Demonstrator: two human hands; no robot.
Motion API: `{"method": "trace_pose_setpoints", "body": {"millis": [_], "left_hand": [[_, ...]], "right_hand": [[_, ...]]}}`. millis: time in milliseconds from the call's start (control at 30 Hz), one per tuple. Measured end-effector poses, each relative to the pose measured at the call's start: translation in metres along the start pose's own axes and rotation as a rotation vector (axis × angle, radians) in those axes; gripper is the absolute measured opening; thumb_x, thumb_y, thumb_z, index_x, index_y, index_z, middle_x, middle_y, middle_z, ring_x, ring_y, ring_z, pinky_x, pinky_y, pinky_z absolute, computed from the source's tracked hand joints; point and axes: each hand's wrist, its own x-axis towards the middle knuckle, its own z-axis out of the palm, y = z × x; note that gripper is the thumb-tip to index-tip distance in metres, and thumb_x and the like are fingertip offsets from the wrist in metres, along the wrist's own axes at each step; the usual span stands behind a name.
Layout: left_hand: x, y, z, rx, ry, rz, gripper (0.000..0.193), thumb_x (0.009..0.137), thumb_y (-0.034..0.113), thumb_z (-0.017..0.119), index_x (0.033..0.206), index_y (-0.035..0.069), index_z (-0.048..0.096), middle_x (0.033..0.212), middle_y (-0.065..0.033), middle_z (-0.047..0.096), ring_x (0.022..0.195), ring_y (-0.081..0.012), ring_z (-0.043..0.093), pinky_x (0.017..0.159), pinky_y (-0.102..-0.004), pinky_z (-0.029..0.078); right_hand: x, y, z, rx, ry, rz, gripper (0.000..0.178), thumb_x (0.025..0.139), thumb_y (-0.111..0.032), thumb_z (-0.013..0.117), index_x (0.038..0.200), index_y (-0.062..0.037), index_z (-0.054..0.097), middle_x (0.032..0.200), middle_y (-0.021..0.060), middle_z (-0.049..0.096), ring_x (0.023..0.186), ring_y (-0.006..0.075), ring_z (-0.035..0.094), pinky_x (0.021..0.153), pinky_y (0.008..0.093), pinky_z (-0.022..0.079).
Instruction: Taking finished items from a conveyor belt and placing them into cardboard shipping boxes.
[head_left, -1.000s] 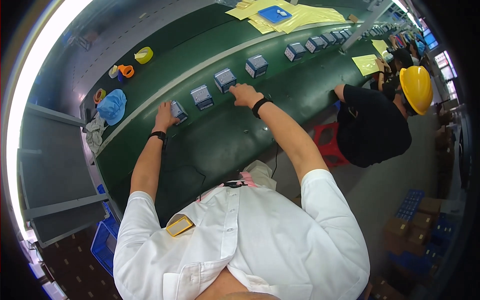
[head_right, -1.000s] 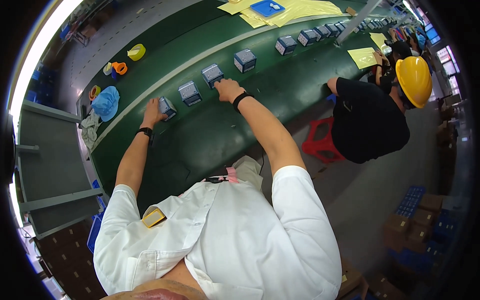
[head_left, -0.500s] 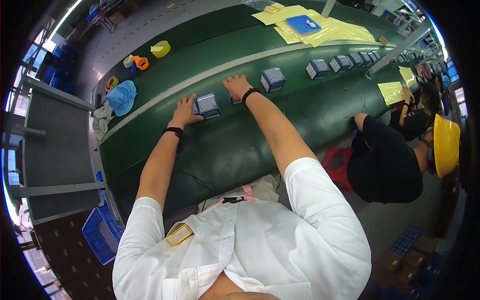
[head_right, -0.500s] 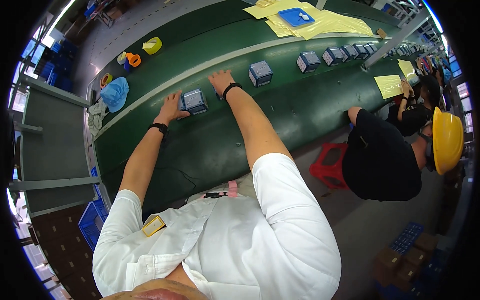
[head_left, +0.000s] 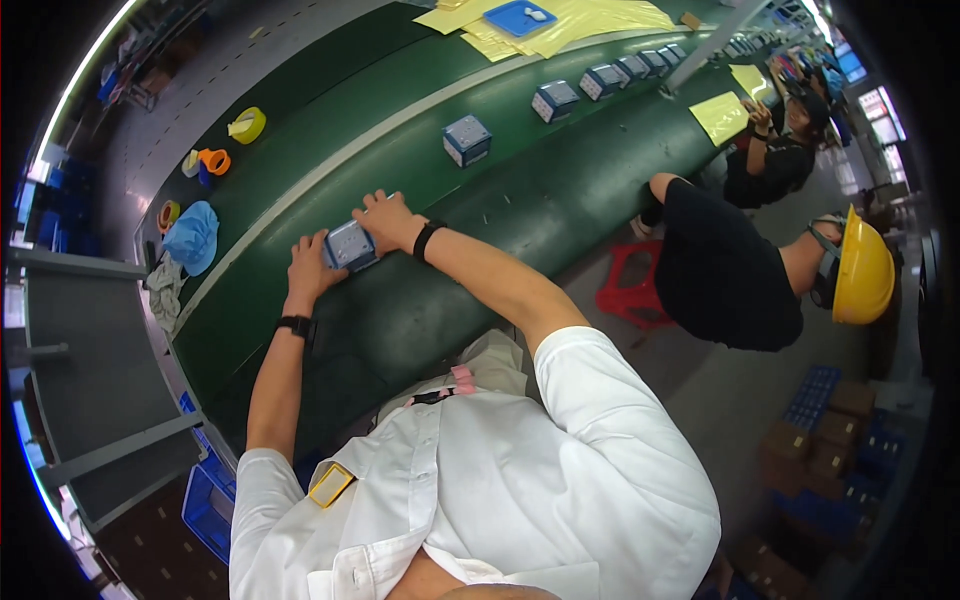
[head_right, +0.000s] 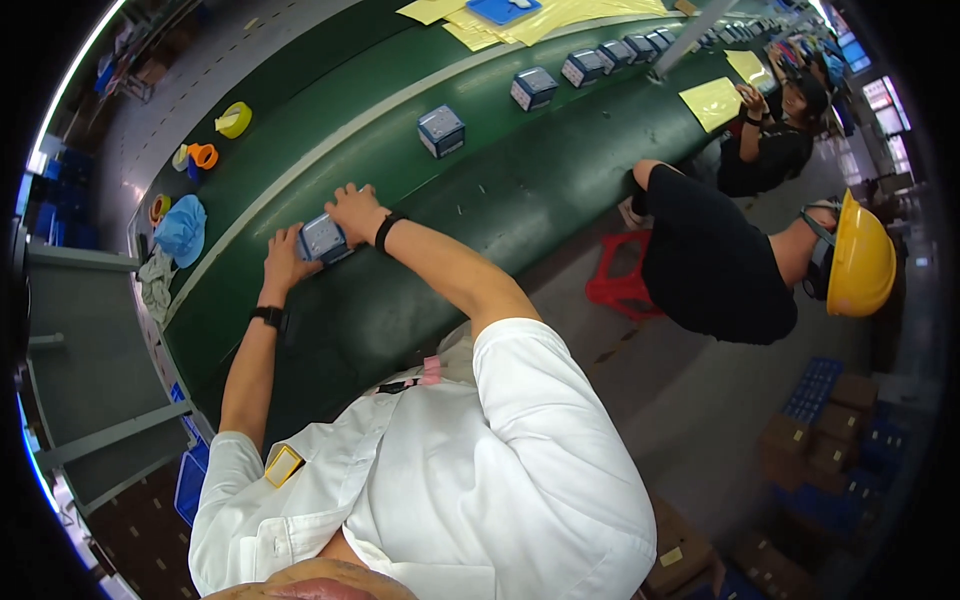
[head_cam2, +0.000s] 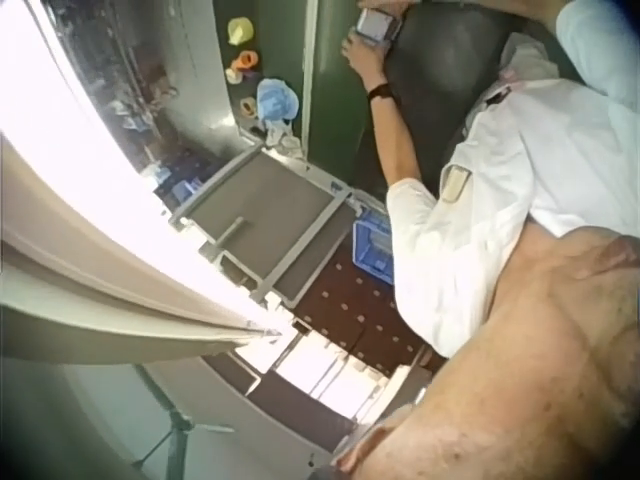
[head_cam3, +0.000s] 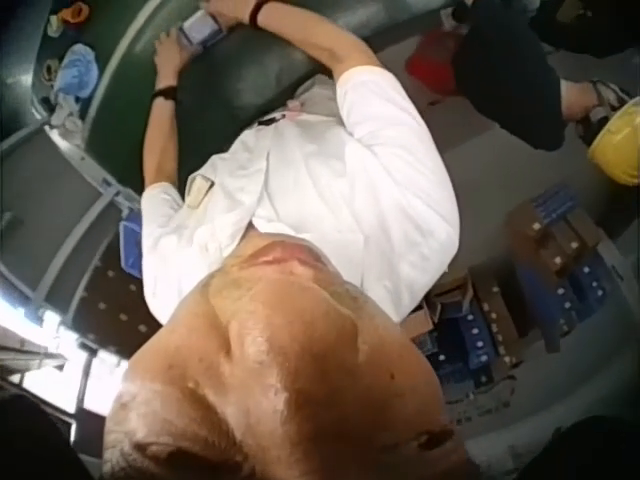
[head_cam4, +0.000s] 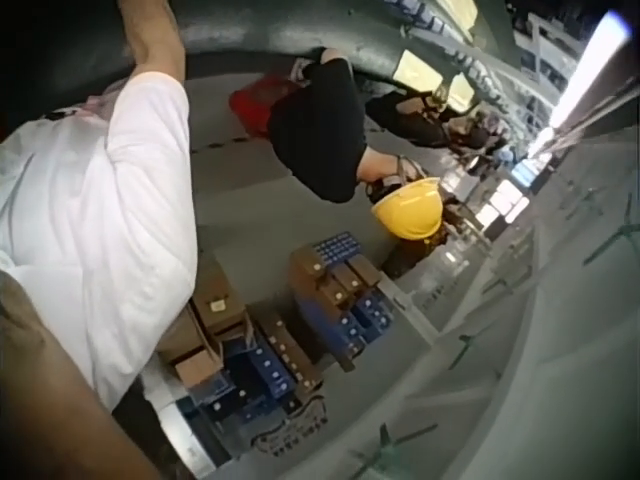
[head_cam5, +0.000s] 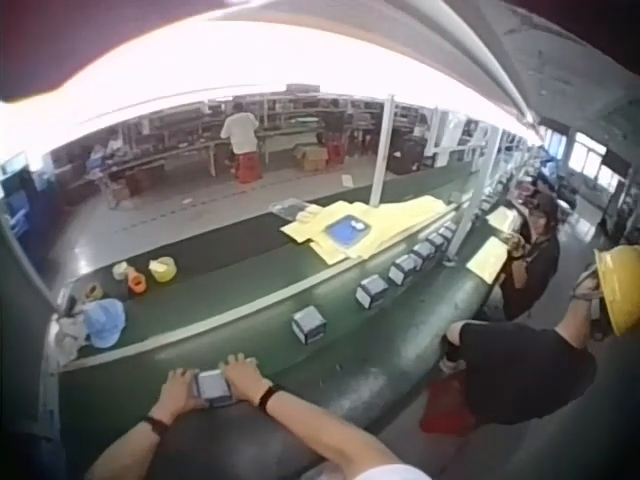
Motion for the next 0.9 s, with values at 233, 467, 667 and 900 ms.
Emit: {"method": "trace_pose_setpoints", "body": {"millis": [233, 467, 667, 900], "left_hand": [[-0.148, -0.017, 0.04, -0.076, 0.007, 0.034, 0.092, 0.051, 0.017, 0.085, 0.132, 0.012, 0.043, 0.122, -0.0127, 0.047, 0.118, -0.0355, 0.043, 0.096, -0.0444, 0.044], [-0.158, -0.028, 0.039, -0.083, -0.049, 0.134, 0.097, 0.049, 0.018, 0.088, 0.133, 0.01, 0.042, 0.126, -0.0129, 0.046, 0.123, -0.0354, 0.039, 0.1, -0.0452, 0.04], [-0.15, -0.031, 0.025, -0.004, -0.16, 0.246, 0.097, 0.049, 0.02, 0.088, 0.134, 0.008, 0.042, 0.125, -0.0149, 0.049, 0.124, -0.0332, 0.041, 0.103, -0.0453, 0.036], [-0.148, -0.042, 0.029, -0.055, -0.089, 0.391, 0.097, 0.047, 0.023, 0.089, 0.13, 0.001, 0.045, 0.117, -0.0171, 0.055, 0.117, -0.0324, 0.049, 0.102, -0.0425, 0.037]], "right_hand": [[-0.114, -0.119, 0.055, 0.063, 0.184, 0.077, 0.067, 0.06, -0.021, 0.077, 0.121, -0.0067, 0.054, 0.109, 0.0141, 0.055, 0.107, 0.0331, 0.052, 0.084, 0.0567, 0.042], [-0.13, -0.135, 0.053, -0.017, 0.025, 0.123, 0.086, 0.056, -0.035, 0.084, 0.129, -0.0061, 0.049, 0.111, 0.0117, 0.056, 0.112, 0.0296, 0.051, 0.097, 0.0619, 0.034], [-0.127, -0.135, 0.048, -0.035, -0.1, 0.111, 0.089, 0.055, -0.041, 0.085, 0.128, -0.0058, 0.049, 0.111, 0.0112, 0.057, 0.112, 0.0277, 0.053, 0.104, 0.0599, 0.031], [-0.129, -0.147, 0.055, 0.009, -0.015, 0.177, 0.078, 0.055, -0.033, 0.084, 0.121, -0.0062, 0.052, 0.106, 0.0108, 0.059, 0.107, 0.0279, 0.056, 0.102, 0.0569, 0.034]]}}
